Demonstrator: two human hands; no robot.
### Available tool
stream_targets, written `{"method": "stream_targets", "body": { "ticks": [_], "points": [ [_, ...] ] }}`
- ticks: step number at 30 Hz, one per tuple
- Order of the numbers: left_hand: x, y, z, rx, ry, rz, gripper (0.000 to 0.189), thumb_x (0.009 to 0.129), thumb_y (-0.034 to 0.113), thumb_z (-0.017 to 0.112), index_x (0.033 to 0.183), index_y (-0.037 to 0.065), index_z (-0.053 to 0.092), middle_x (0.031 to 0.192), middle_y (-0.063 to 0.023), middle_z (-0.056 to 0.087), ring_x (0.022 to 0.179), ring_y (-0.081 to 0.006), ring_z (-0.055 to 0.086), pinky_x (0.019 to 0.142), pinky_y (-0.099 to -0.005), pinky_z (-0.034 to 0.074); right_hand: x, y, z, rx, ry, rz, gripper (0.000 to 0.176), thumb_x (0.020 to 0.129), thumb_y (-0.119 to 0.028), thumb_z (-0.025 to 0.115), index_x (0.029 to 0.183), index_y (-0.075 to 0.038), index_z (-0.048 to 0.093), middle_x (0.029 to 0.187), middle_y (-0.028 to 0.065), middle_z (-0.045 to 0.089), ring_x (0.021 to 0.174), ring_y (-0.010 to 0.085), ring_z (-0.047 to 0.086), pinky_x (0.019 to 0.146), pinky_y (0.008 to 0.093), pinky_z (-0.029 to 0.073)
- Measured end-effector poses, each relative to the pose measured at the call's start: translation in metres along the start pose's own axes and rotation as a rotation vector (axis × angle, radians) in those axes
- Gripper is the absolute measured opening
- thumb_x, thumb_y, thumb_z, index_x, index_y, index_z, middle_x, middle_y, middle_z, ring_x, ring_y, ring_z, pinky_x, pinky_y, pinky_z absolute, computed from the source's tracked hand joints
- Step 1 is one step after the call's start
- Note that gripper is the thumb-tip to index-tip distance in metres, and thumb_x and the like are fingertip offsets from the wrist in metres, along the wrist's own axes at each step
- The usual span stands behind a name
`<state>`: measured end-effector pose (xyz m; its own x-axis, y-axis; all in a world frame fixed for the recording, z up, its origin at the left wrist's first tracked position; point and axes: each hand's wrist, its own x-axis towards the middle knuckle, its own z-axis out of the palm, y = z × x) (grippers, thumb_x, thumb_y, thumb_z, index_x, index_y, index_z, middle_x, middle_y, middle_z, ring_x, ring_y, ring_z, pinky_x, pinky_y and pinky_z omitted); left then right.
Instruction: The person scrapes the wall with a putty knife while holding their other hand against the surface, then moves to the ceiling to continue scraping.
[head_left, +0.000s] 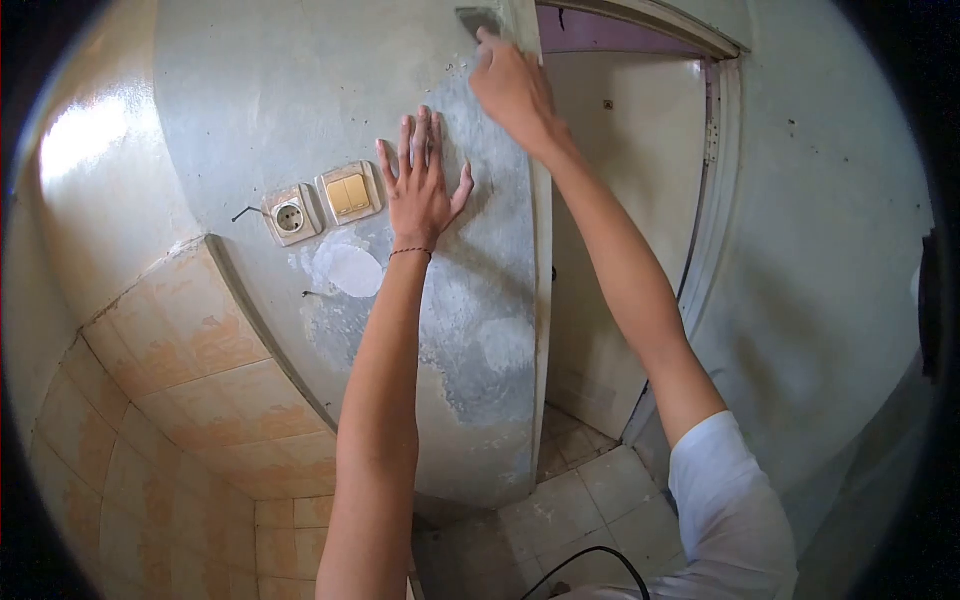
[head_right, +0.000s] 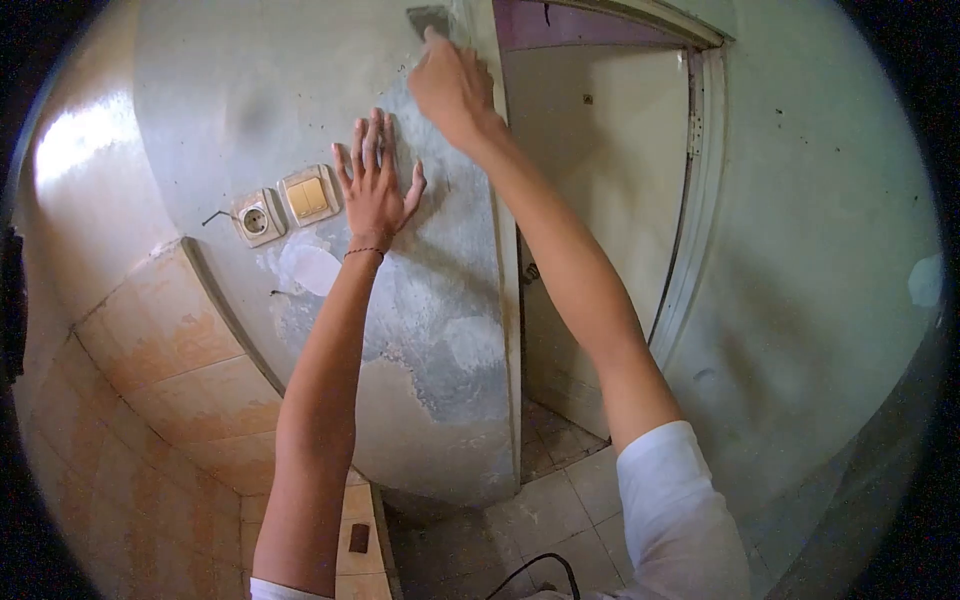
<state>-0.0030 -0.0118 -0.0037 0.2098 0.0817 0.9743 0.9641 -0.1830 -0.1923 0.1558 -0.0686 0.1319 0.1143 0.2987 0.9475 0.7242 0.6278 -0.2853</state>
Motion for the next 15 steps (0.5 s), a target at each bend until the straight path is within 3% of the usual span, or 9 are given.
{"method": "stream_targets", "body": {
  "ticks": [10, 15],
  "points": [
    [-0.001, 0.002, -0.002, -0.002, 0.007, 0.003, 0.081, 0.102, 0.053, 0.052, 0.169, 0.011, 0.034, 0.177, -0.0057, 0.027, 0.165, -0.0237, 0.018, 0.134, -0.0559, 0.003, -0.007, 0.005, -0.007, 0.002, -0.026, 0.053, 0.050, 0.096, -0.016, 0.051, 0.143, -0.001, 0.064, 0.112, 0.0371, 0.072, 0.110, 0.0555, 0.069, 0.101, 0.0572, 0.055],
    [0.000, -0.002, 0.000, -0.021, 0.018, 0.009, 0.081, 0.102, 0.053, 0.052, 0.169, 0.011, 0.034, 0.177, -0.0058, 0.027, 0.165, -0.0242, 0.018, 0.133, -0.0561, 0.003, 0.030, 0.011, 0.004, -0.057, 0.083, -0.013, 0.049, 0.102, -0.021, 0.048, 0.145, -0.004, 0.064, 0.115, 0.0331, 0.072, 0.112, 0.0538, 0.068, 0.102, 0.0553, 0.054]
  ]
}}
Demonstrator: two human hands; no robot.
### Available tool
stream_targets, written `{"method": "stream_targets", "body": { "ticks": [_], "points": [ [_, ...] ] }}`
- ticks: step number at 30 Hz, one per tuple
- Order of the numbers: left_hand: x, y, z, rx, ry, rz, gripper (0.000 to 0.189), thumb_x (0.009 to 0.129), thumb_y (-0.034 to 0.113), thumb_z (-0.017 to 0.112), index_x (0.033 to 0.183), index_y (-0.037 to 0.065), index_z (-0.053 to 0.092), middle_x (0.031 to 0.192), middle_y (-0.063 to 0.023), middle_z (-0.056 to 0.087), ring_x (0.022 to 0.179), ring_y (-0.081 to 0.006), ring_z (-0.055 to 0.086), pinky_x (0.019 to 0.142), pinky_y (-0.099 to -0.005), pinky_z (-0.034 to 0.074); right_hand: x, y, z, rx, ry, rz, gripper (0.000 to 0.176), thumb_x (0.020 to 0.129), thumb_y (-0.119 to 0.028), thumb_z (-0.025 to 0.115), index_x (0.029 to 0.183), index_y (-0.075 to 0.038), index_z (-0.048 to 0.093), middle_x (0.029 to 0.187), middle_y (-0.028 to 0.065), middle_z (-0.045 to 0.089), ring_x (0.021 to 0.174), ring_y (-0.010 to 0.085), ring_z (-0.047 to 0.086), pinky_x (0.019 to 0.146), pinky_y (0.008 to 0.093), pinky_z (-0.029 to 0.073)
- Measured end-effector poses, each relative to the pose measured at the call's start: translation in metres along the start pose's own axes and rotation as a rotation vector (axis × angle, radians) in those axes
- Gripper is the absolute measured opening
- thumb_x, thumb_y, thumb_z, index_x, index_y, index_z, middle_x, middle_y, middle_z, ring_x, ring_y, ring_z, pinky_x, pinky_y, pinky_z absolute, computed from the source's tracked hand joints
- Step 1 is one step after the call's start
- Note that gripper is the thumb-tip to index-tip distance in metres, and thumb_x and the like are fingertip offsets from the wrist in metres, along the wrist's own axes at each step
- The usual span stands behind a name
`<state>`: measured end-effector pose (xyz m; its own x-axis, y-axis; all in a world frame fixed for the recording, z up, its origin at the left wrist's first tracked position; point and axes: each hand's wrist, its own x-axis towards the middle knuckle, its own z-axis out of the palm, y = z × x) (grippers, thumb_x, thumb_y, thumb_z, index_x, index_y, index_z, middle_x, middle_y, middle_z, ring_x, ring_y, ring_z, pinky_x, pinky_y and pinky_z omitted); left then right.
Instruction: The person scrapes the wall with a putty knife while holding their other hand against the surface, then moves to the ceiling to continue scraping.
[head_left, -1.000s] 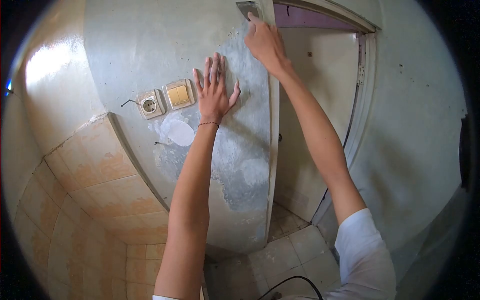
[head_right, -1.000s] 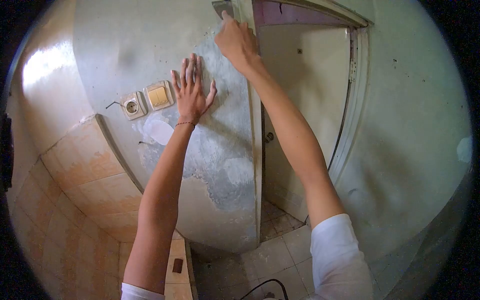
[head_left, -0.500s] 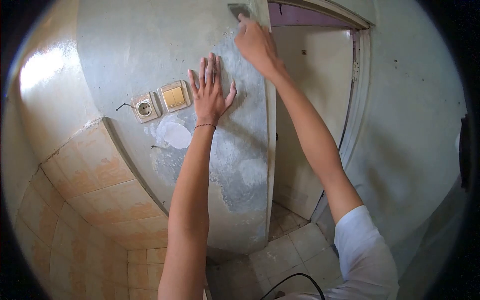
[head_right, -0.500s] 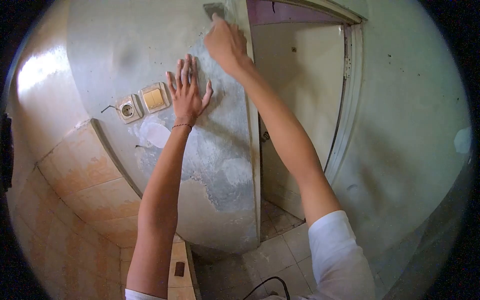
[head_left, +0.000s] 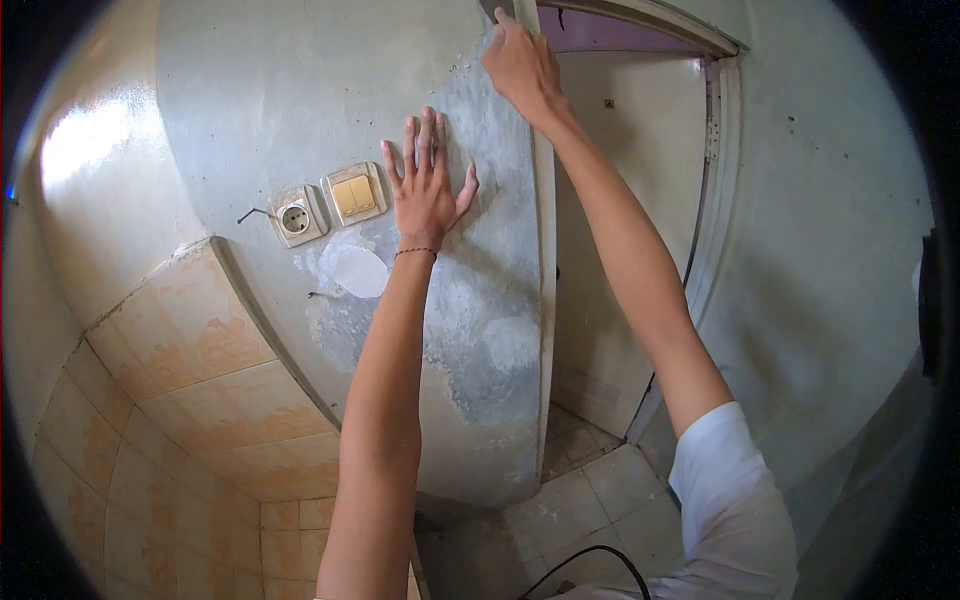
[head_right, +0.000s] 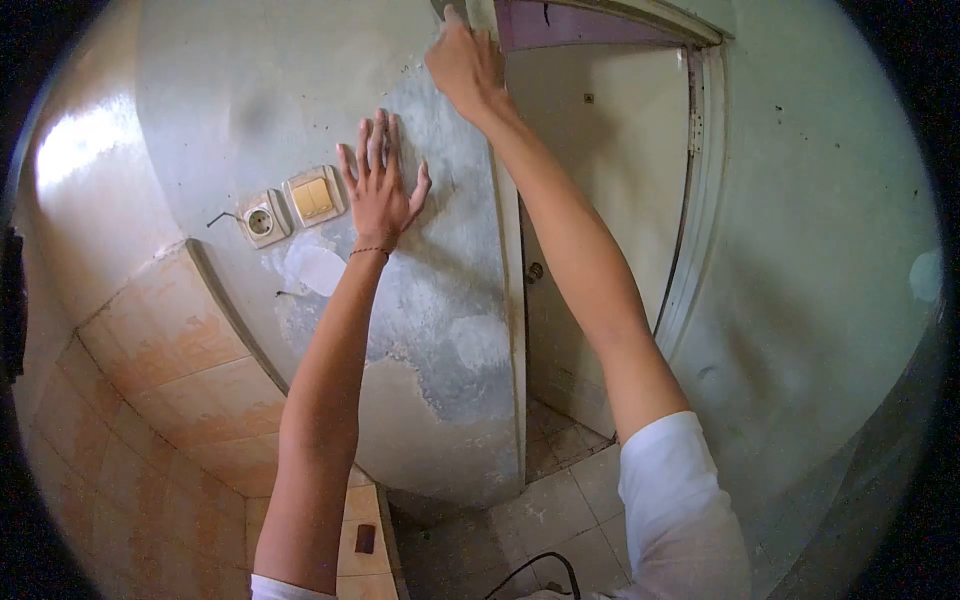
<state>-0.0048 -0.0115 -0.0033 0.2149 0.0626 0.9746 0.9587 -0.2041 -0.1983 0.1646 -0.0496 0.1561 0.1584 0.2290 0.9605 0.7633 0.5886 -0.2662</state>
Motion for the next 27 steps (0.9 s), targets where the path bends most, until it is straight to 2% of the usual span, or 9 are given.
{"method": "stream_targets", "body": {
  "ticks": [6, 9, 12, 16, 19, 22, 24, 27],
  "points": [
    [0.000, 0.001, 0.000, 0.027, -0.001, 0.000, 0.081, 0.102, 0.053, 0.051, 0.169, 0.011, 0.034, 0.177, -0.0059, 0.028, 0.165, -0.0243, 0.019, 0.133, -0.0561, 0.004, -0.043, 0.001, -0.002, 0.041, -0.074, 0.003, 0.050, 0.098, -0.017, 0.051, 0.144, 0.000, 0.063, 0.115, 0.0350, 0.072, 0.111, 0.0541, 0.069, 0.101, 0.0569, 0.055],
    [0.000, 0.000, 0.001, -0.020, 0.012, 0.002, 0.081, 0.102, 0.053, 0.051, 0.169, 0.011, 0.034, 0.177, -0.0057, 0.028, 0.165, -0.0242, 0.020, 0.133, -0.0564, 0.005, -0.017, 0.005, -0.001, 0.107, -0.007, -0.012, 0.049, 0.099, -0.018, 0.051, 0.143, -0.001, 0.064, 0.119, 0.0351, 0.072, 0.116, 0.0531, 0.068, 0.104, 0.0561, 0.054],
    [0.000, 0.000, 0.000, 0.013, 0.005, 0.004, 0.081, 0.103, 0.053, 0.051, 0.169, 0.011, 0.034, 0.177, -0.0058, 0.028, 0.165, -0.0241, 0.019, 0.133, -0.0561, 0.004, 0.004, -0.004, -0.016, 0.038, -0.085, 0.014, 0.048, 0.103, -0.024, 0.045, 0.141, -0.004, 0.068, 0.123, 0.0308, 0.071, 0.118, 0.0527, 0.065, 0.109, 0.0529, 0.051],
    [0.001, 0.001, 0.000, 0.023, 0.006, 0.002, 0.081, 0.102, 0.053, 0.052, 0.169, 0.010, 0.034, 0.177, -0.0060, 0.028, 0.165, -0.0242, 0.020, 0.134, -0.0559, 0.004, -0.019, 0.003, -0.015, 0.040, -0.086, -0.009, 0.048, 0.104, -0.026, 0.046, 0.143, -0.007, 0.067, 0.119, 0.0316, 0.072, 0.115, 0.0531, 0.066, 0.107, 0.0543, 0.051],
    [-0.002, 0.000, -0.001, 0.003, -0.009, 0.001, 0.082, 0.102, 0.053, 0.053, 0.169, 0.010, 0.034, 0.177, -0.0059, 0.028, 0.165, -0.0244, 0.020, 0.134, -0.0558, 0.004, -0.033, 0.009, -0.016, 0.035, -0.134, 0.021, 0.050, 0.102, -0.022, 0.049, 0.147, -0.004, 0.063, 0.119, 0.0362, 0.070, 0.115, 0.0527, 0.067, 0.102, 0.0561, 0.055],
    [-0.001, 0.001, 0.000, 0.025, 0.009, 0.008, 0.082, 0.101, 0.053, 0.053, 0.168, 0.010, 0.035, 0.177, -0.0060, 0.029, 0.165, -0.0247, 0.020, 0.134, -0.0557, 0.004, -0.063, 0.006, -0.020, -0.032, -0.099, -0.004, 0.049, 0.103, -0.020, 0.050, 0.147, -0.002, 0.062, 0.113, 0.0353, 0.072, 0.107, 0.0532, 0.070, 0.097, 0.0574, 0.056],
    [0.000, 0.000, 0.001, 0.005, 0.018, 0.005, 0.082, 0.101, 0.053, 0.053, 0.168, 0.010, 0.035, 0.177, -0.0063, 0.029, 0.165, -0.0248, 0.020, 0.134, -0.0556, 0.004, -0.095, 0.003, -0.027, -0.102, -0.184, 0.040, 0.044, 0.104, -0.019, 0.048, 0.143, -0.009, 0.067, 0.103, 0.0304, 0.073, 0.099, 0.0537, 0.068, 0.095, 0.0584, 0.054],
    [0.001, 0.000, -0.001, -0.009, 0.023, 0.007, 0.082, 0.101, 0.053, 0.054, 0.168, 0.010, 0.036, 0.176, -0.0065, 0.029, 0.165, -0.0248, 0.020, 0.134, -0.0558, 0.004, -0.120, 0.005, -0.022, -0.103, -0.222, 0.071, 0.043, 0.103, -0.017, 0.049, 0.141, -0.006, 0.068, 0.100, 0.0308, 0.073, 0.094, 0.0543, 0.069, 0.091, 0.0581, 0.055]
  ]
}}
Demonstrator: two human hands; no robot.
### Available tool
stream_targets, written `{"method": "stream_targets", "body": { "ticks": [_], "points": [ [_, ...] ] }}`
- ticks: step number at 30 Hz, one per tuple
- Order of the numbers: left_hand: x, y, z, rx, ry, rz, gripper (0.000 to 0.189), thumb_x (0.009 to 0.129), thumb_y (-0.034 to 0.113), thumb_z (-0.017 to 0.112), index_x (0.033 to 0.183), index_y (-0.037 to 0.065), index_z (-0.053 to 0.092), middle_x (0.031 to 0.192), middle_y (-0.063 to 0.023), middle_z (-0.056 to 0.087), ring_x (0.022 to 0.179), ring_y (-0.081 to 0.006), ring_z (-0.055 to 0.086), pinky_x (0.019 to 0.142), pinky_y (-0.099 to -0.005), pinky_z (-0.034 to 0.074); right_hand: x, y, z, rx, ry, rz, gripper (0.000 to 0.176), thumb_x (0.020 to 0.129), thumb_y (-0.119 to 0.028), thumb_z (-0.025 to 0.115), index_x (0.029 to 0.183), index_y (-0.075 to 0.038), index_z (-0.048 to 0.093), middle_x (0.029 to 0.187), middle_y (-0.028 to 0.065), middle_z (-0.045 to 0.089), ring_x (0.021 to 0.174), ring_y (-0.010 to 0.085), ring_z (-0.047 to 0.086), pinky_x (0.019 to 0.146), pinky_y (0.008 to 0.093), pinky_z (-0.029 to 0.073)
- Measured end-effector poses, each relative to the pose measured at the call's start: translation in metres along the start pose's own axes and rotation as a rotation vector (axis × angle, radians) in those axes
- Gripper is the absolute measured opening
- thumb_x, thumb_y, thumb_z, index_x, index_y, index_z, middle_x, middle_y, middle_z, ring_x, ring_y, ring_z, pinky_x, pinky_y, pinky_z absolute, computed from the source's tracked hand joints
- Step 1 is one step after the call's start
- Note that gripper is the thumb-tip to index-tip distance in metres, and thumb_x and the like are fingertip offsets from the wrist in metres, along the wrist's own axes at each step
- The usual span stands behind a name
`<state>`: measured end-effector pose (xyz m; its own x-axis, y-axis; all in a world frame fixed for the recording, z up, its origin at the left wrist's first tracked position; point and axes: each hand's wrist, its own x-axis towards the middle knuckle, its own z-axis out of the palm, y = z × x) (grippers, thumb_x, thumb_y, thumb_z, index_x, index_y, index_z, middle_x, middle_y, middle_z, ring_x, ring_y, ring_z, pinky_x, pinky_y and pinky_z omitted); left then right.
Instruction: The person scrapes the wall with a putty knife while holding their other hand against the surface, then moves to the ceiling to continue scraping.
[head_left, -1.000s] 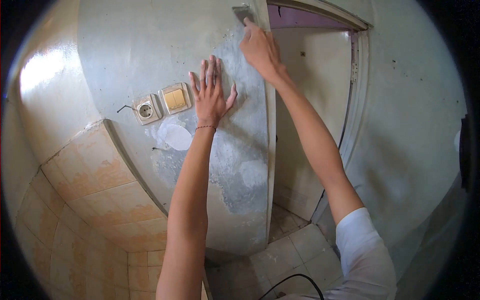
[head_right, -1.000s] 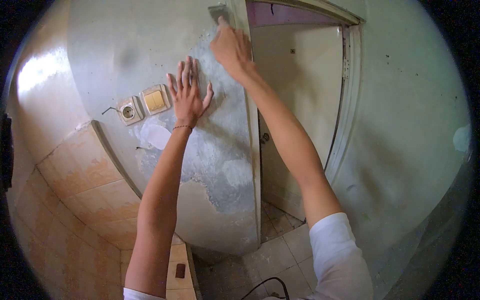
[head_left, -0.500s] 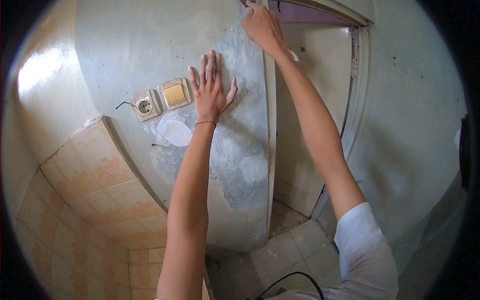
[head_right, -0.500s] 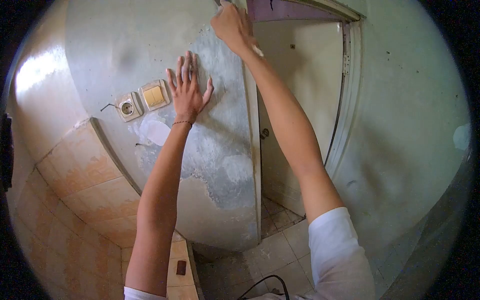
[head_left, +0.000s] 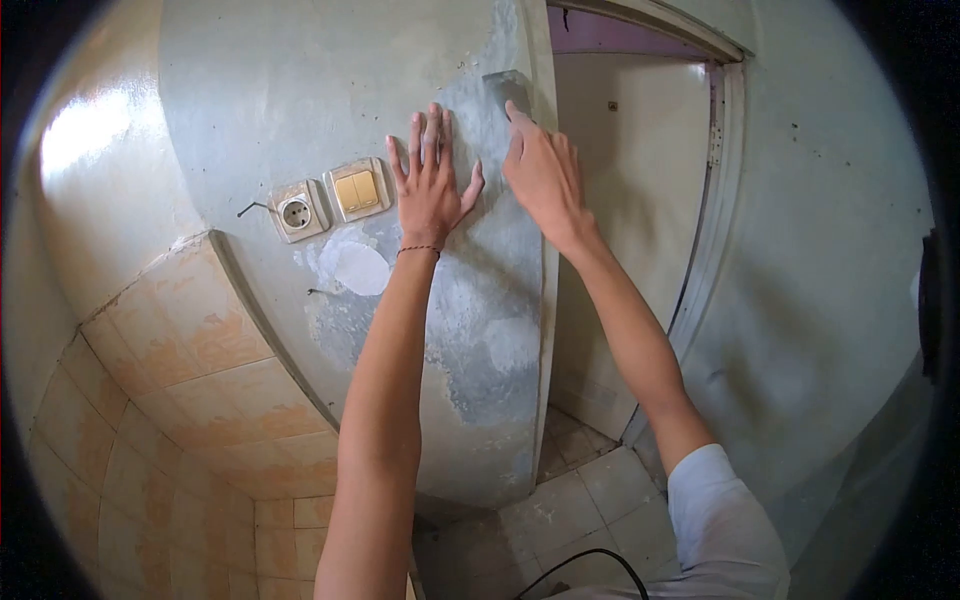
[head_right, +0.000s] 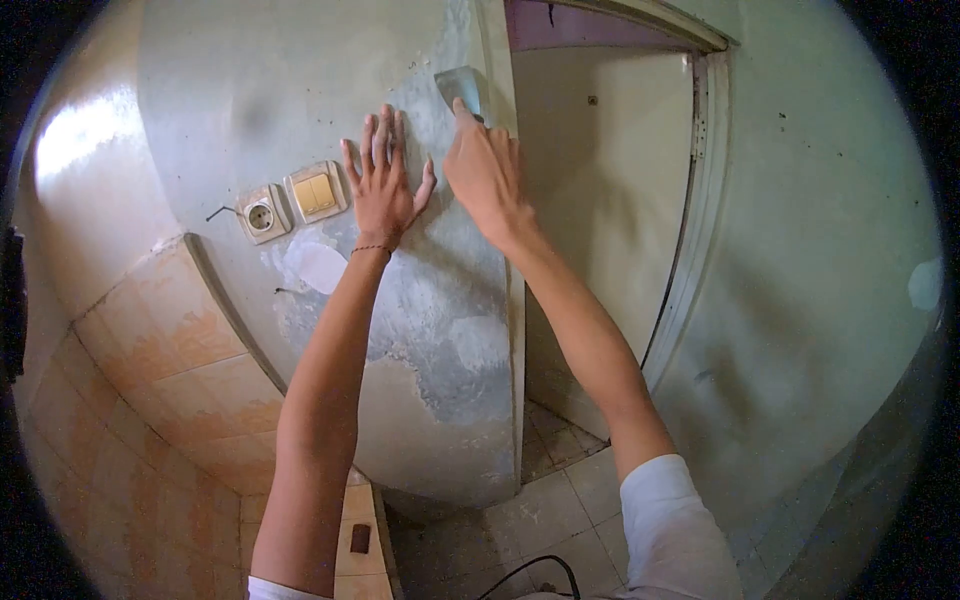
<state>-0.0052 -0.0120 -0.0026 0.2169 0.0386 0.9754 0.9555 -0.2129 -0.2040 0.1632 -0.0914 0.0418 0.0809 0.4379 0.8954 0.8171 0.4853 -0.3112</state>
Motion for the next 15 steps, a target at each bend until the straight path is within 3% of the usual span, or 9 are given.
{"method": "stream_targets", "body": {
  "ticks": [3, 13, 15],
  "points": [
    [0.000, 0.000, 0.001, 0.031, -0.010, -0.002, 0.082, 0.101, 0.054, 0.053, 0.168, 0.009, 0.036, 0.176, -0.0065, 0.030, 0.165, -0.0240, 0.020, 0.133, -0.0556, 0.004, 0.020, -0.001, 0.005, 0.068, 0.132, -0.125, 0.046, 0.098, -0.010, 0.052, 0.140, 0.004, 0.065, 0.096, 0.0365, 0.072, 0.092, 0.0523, 0.073, 0.083, 0.0589, 0.059],
    [-0.001, 0.000, 0.003, -0.002, -0.002, -0.009, 0.082, 0.100, 0.054, 0.055, 0.168, 0.011, 0.037, 0.177, -0.0055, 0.029, 0.165, -0.0232, 0.021, 0.133, -0.0561, 0.003, 0.025, -0.018, 0.004, 0.059, 0.091, -0.089, 0.044, 0.099, -0.012, 0.051, 0.137, 0.003, 0.067, 0.096, 0.0344, 0.074, 0.094, 0.0528, 0.073, 0.085, 0.0589, 0.060],
    [-0.001, 0.001, 0.003, 0.009, -0.012, -0.013, 0.082, 0.100, 0.054, 0.055, 0.168, 0.011, 0.037, 0.177, -0.0054, 0.029, 0.165, -0.0232, 0.021, 0.133, -0.0563, 0.003, 0.021, -0.016, 0.010, 0.030, 0.196, -0.131, 0.041, 0.098, -0.011, 0.051, 0.132, 0.004, 0.068, 0.095, 0.0342, 0.074, 0.093, 0.0532, 0.073, 0.085, 0.0589, 0.060]
  ]
}}
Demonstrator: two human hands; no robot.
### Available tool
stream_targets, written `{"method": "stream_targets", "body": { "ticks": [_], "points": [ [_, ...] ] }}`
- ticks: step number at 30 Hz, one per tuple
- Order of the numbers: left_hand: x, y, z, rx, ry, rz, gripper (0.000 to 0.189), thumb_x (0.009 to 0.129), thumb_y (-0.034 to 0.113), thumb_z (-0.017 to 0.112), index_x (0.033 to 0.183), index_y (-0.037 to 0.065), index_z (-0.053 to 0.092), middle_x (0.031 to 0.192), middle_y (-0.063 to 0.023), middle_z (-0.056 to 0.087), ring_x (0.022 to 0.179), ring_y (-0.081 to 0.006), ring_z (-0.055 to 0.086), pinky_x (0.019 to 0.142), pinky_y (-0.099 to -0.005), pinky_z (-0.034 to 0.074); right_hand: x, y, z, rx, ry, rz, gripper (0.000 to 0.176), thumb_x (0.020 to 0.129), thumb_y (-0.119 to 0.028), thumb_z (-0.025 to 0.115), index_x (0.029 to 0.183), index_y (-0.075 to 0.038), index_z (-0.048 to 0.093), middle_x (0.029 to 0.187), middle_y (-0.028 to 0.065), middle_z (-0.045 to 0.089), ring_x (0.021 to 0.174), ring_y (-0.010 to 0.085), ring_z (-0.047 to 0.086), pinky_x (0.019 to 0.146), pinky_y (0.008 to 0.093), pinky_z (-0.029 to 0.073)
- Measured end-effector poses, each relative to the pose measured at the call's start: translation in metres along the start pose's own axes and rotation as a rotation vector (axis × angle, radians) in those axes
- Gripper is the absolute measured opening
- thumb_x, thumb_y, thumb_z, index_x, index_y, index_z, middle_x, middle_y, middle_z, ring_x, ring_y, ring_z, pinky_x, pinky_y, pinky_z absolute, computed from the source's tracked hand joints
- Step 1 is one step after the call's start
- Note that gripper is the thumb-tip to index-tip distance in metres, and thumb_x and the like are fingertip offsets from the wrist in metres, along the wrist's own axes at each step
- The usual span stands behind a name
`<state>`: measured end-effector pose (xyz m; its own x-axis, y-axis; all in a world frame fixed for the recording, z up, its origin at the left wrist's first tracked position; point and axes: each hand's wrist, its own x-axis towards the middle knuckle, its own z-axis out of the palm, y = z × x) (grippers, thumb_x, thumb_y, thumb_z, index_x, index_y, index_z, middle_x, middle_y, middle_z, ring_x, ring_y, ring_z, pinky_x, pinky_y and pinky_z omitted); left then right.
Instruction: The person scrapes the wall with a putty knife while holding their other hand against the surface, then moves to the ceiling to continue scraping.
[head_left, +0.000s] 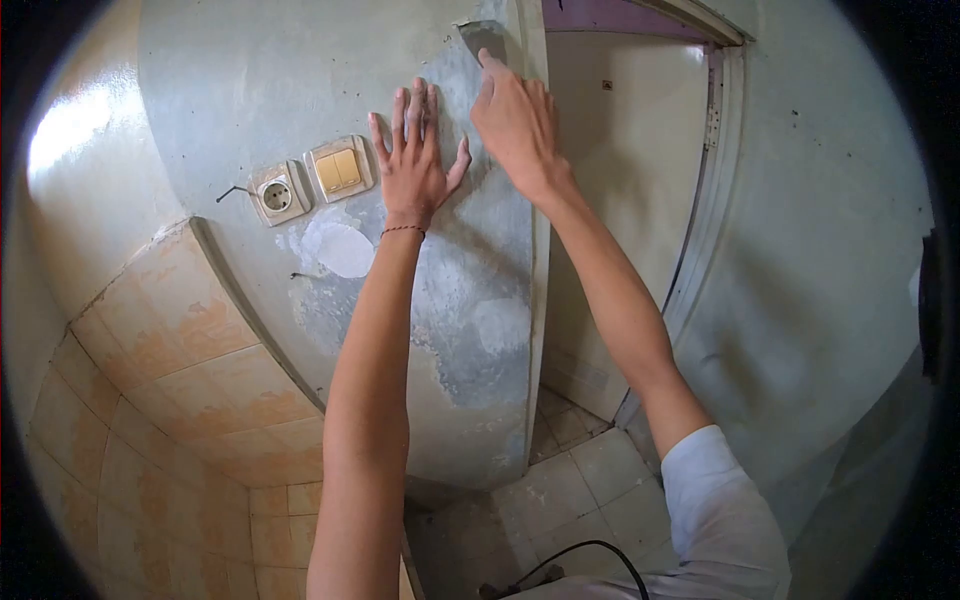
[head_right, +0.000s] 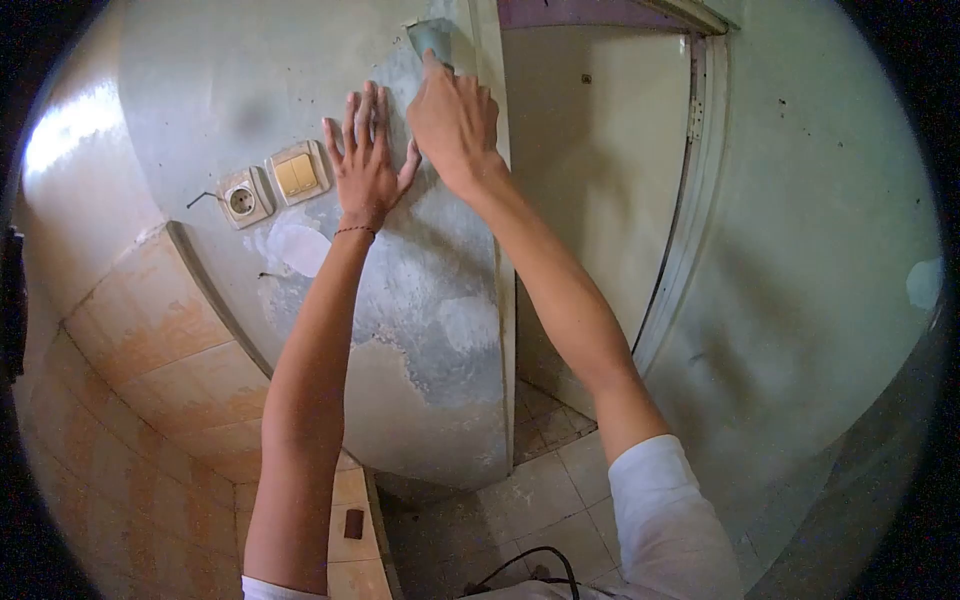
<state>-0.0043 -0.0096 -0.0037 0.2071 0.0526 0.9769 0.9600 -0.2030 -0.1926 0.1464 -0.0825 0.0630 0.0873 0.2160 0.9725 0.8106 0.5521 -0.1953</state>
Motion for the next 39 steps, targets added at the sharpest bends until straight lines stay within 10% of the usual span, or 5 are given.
{"method": "stream_targets", "body": {
  "ticks": [39],
  "points": [
    [-0.001, -0.002, 0.002, -0.007, 0.035, 0.017, 0.084, 0.099, 0.058, 0.052, 0.166, 0.010, 0.040, 0.176, -0.0056, 0.031, 0.164, -0.0250, 0.024, 0.133, -0.0597, 0.008, 0.021, -0.015, 0.011, 0.281, -0.091, 0.086, 0.044, 0.105, -0.019, 0.048, 0.141, 0.001, 0.065, 0.120, 0.0325, 0.072, 0.116, 0.0516, 0.067, 0.105, 0.0547, 0.053]
  ]
}}
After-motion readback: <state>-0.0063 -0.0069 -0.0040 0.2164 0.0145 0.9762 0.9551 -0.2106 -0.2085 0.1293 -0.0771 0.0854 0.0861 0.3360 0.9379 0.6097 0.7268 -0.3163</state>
